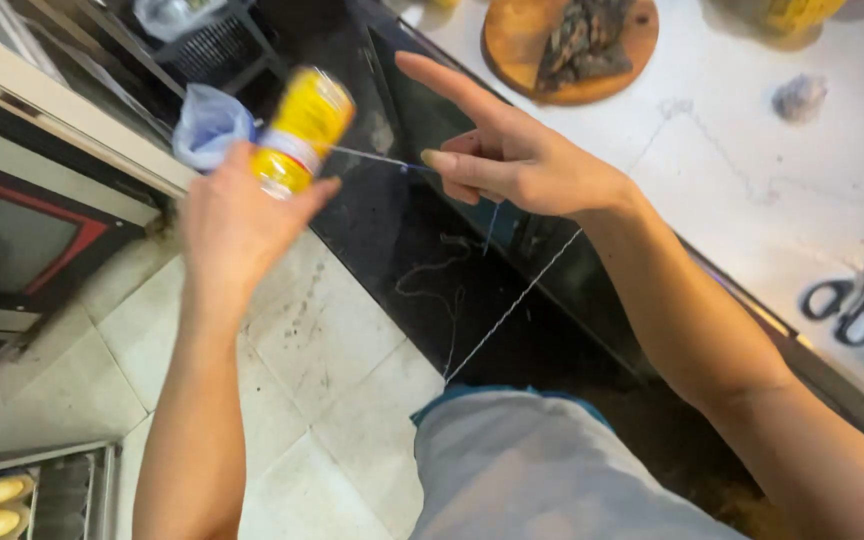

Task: Securing a beverage can and a dried food item using thin wire.

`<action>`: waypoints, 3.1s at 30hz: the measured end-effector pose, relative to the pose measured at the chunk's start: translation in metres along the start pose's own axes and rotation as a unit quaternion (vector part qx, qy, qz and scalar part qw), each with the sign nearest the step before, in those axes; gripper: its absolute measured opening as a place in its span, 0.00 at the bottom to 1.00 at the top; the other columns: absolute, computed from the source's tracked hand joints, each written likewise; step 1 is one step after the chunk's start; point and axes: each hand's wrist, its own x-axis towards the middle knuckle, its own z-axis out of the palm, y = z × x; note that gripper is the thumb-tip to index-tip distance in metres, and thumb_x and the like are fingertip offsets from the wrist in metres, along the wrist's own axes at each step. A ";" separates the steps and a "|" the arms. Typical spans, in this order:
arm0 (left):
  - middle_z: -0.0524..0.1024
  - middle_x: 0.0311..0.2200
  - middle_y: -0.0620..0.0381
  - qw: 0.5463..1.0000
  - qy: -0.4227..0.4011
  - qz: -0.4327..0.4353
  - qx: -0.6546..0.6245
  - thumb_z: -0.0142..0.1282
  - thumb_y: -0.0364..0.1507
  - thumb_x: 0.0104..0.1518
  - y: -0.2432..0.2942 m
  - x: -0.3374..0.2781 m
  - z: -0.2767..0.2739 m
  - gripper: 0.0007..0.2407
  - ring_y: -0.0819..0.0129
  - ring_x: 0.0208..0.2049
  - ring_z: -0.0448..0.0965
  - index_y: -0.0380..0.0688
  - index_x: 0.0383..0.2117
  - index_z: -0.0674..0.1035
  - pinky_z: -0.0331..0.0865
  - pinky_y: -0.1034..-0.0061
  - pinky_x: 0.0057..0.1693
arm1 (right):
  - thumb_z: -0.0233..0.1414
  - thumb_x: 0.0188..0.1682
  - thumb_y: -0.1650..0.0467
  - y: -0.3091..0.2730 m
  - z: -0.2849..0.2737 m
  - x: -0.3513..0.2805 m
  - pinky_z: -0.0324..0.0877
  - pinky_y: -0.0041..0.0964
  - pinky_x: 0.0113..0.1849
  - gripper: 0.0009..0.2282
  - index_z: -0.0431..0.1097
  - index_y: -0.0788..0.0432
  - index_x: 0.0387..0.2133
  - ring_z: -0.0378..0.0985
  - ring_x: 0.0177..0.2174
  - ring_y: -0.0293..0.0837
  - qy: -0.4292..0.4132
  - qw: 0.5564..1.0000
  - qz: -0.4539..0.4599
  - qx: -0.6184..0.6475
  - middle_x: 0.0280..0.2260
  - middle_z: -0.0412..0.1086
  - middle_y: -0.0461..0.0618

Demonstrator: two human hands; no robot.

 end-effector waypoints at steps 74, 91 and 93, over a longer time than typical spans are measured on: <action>0.77 0.27 0.53 0.850 -0.213 0.250 -0.411 0.66 0.24 0.55 -0.045 0.031 0.012 0.16 0.76 0.16 0.70 0.31 0.46 0.74 0.62 0.86 0.19 | 0.45 0.62 0.78 0.136 0.076 -0.005 0.50 0.25 0.23 0.34 0.34 0.41 0.75 0.59 0.23 0.34 0.050 0.922 0.092 0.374 0.22 0.59 0.42; 0.75 0.30 0.63 0.803 -0.277 0.141 -0.509 0.60 0.29 0.57 -0.025 0.027 -0.007 0.13 0.82 0.20 0.70 0.44 0.47 0.75 0.60 0.90 0.22 | 0.47 0.63 0.77 0.140 0.071 -0.009 0.48 0.21 0.24 0.32 0.38 0.41 0.75 0.57 0.25 0.31 0.093 0.929 0.072 0.352 0.23 0.58 0.41; 0.82 0.40 0.50 0.726 -0.414 0.385 -0.393 0.67 0.23 0.40 -0.023 0.029 -0.011 0.23 0.68 0.33 0.84 0.35 0.47 0.75 0.80 0.79 0.39 | 0.60 0.52 0.71 0.191 0.061 -0.018 0.80 0.29 0.30 0.17 0.67 0.63 0.52 0.80 0.32 0.40 0.106 0.897 0.017 0.428 0.40 0.75 0.52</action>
